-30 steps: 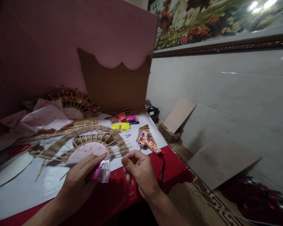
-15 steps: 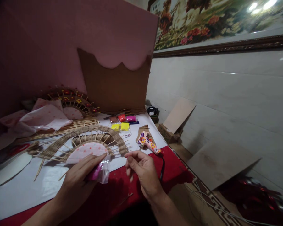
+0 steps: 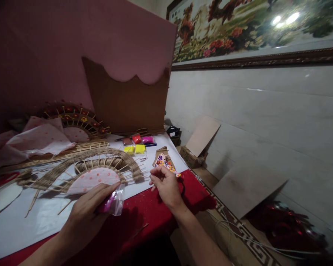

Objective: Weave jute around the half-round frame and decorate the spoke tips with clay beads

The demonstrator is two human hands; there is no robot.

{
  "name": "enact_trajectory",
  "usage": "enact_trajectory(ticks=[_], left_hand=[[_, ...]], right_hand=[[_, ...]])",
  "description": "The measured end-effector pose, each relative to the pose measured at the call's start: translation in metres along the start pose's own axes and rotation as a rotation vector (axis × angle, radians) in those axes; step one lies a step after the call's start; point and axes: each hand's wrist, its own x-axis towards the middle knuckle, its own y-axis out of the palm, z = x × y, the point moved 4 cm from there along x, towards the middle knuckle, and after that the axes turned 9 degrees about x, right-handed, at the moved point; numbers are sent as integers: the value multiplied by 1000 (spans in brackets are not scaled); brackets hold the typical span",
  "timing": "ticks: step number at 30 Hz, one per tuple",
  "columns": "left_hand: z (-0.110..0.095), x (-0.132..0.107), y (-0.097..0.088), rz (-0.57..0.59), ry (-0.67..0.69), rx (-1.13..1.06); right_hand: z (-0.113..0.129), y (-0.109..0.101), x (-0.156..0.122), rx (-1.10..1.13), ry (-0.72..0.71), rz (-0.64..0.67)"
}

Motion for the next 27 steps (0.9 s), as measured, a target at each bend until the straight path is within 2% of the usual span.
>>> enact_trajectory(ticks=[5,10,15,18,20,23,27], left_hand=[[4,-2,5,-36,-62,-54],[18,20,-2,-51,-244,-128],[45,33,-17,-174,-408,-138],[58,25,-12,-193,-456,-120],[63,16,-4,-173,-458,-126],[64,5,7,-151,-374,-79],[62,-1,9,-172,-257,-25]], right_hand=[[-14,-1,17,-96,40,-24],[-25,-4,21,-150,40,-29],[-20,-6,19,-126,34,-29],[-11,-1,20,-120,26,-22],[-7,4,19,-115,14,-19],[-9,14,18,-109,4,-22],[-20,13,16,-155,2,-73]])
